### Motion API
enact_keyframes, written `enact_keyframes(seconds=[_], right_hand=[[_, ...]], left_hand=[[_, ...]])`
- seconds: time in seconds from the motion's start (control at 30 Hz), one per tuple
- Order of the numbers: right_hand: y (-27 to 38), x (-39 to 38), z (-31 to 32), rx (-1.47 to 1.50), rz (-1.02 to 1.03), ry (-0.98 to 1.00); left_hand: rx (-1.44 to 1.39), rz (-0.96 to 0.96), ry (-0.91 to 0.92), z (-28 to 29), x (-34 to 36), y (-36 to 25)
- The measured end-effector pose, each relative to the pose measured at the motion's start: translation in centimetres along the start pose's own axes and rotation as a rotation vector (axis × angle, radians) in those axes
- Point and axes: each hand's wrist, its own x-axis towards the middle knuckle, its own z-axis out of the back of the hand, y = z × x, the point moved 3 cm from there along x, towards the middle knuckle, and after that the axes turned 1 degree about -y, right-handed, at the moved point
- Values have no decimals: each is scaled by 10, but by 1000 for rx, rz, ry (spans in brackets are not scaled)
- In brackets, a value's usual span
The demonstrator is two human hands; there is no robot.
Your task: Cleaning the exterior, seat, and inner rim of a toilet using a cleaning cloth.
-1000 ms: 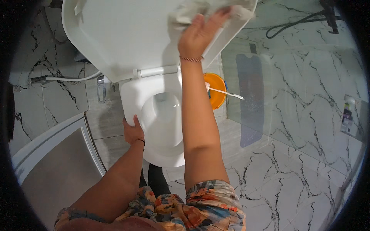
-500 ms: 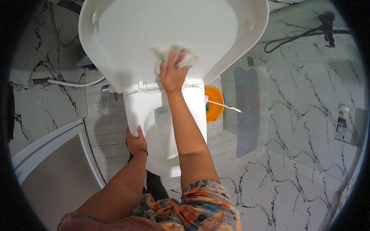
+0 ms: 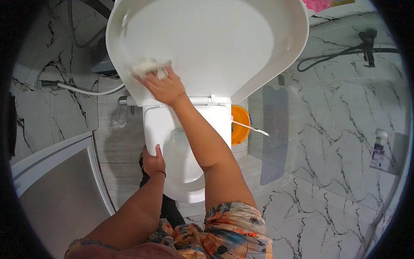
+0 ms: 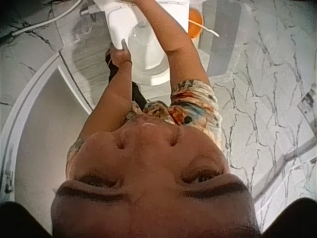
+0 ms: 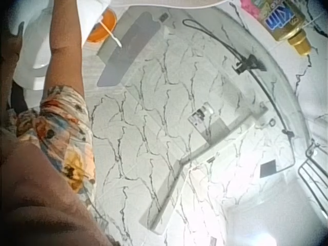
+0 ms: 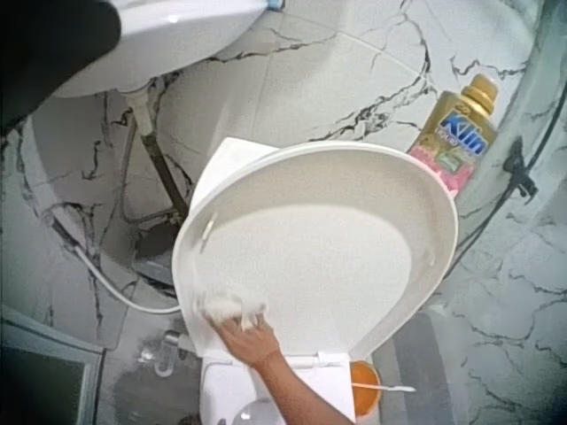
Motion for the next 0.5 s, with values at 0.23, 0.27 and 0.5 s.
enact_keyframes(seconds=[0.23,0.27,0.5], right_hand=[[-19,-36,12,24,-70,179],[-25,-11,22,-22,-104,22],[-56,82,61,-17,-80,-381]], left_hand=[[-1,28,52,10,-3,-9],[-4,24,59,7,-3,-11],[1,26,52,4,1,-4]])
